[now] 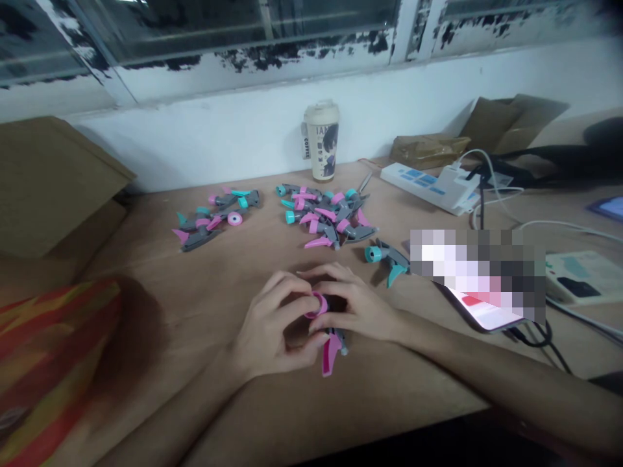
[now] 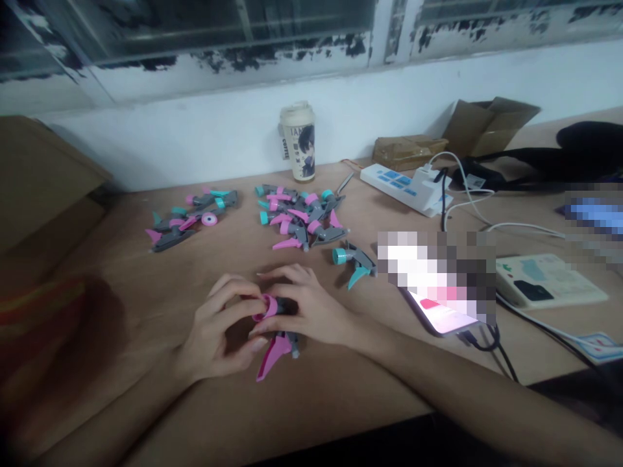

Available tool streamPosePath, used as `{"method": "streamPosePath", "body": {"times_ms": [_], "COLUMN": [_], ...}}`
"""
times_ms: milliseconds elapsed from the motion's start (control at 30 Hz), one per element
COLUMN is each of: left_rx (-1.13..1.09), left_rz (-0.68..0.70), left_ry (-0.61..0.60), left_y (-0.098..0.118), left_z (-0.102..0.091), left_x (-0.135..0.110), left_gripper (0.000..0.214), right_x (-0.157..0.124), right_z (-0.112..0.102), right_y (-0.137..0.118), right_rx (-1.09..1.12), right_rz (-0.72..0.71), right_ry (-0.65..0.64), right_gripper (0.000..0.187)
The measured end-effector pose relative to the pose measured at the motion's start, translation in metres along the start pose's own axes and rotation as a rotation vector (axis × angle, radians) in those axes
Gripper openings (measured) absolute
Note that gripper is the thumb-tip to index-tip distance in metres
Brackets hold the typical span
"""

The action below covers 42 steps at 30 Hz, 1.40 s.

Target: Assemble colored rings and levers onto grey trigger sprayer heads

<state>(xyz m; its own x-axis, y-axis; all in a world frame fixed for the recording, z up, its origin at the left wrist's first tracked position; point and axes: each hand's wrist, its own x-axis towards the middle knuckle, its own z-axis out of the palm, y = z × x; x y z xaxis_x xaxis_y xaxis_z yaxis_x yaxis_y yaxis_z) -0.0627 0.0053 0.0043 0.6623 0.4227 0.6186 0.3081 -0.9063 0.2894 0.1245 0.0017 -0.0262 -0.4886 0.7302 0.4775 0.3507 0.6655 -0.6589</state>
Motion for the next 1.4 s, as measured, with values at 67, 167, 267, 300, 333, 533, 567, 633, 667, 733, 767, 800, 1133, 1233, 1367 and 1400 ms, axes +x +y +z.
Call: {"method": "streamPosePath", "body": {"times_ms": [67,167,267,300,333,533,567,633,667,733,767,800,1133,1233,1367,1400], "left_rx": [0.009,0.038,0.065,0.069,0.072,0.055,0.048,0.04,0.04,0.044,0.048,0.054,0.178,0.185,0.158,0.151], "left_rz": [0.006,0.032,0.061,0.056,0.042,-0.042,-0.05,-0.056,-0.056,-0.069,-0.086,-0.105,-0.197,-0.206,-0.247,-0.257], "left_ry": [-0.012,-0.031,-0.037,-0.032,-0.026,-0.012,-0.014,-0.007,0.003,0.039,0.067,0.096,0.114,0.118,0.121,0.122], "left_y": [0.0,0.001,0.002,0.002,0.003,0.006,0.006,0.006,0.006,0.006,0.006,0.006,0.008,0.009,0.012,0.013], "left_z": [0.001,0.001,0.001,0.001,0.001,0.001,0.001,0.003,0.004,0.006,0.007,0.007,0.01,0.01,0.01,0.01], "left_x": [0.0,0.0,0.0,0.0,0.0,0.0,0.0,-0.002,-0.003,-0.006,-0.007,-0.008,-0.009,-0.009,-0.008,-0.007], "left_gripper": [0.022,0.025,0.029,0.03,0.029,0.03,0.029,0.026,0.027,0.031,0.034,0.037,0.034,0.033,0.026,0.025], "right_x": [0.0,-0.001,0.0,0.0,0.0,0.0,0.0,0.0,0.0,0.0,0.001,0.001,0.002,0.0,-0.002,-0.002], "right_z": [0.0,-0.001,-0.002,-0.002,-0.002,-0.001,-0.001,-0.001,0.0,0.0,0.0,0.0,-0.001,-0.001,0.001,0.002], "right_y": [0.0,-0.001,-0.002,-0.001,0.0,0.001,0.001,0.001,0.001,0.002,0.002,0.003,-0.003,-0.001,0.003,0.003], "right_rx": [-0.017,-0.032,-0.034,-0.029,-0.019,0.006,-0.003,-0.008,0.001,0.041,0.064,0.081,0.036,-0.012,-0.068,-0.083], "right_rz": [-0.012,-0.007,0.009,0.014,0.019,0.03,0.028,0.024,0.023,0.033,0.043,0.054,0.068,0.016,-0.07,-0.083], "right_ry": [-0.004,-0.02,-0.032,-0.032,-0.029,-0.036,-0.043,-0.047,-0.04,-0.01,0.009,0.024,0.179,0.225,0.261,0.268], "right_gripper": [0.029,0.028,0.028,0.028,0.028,0.028,0.027,0.025,0.025,0.029,0.031,0.033,0.035,0.034,0.035,0.036]}}
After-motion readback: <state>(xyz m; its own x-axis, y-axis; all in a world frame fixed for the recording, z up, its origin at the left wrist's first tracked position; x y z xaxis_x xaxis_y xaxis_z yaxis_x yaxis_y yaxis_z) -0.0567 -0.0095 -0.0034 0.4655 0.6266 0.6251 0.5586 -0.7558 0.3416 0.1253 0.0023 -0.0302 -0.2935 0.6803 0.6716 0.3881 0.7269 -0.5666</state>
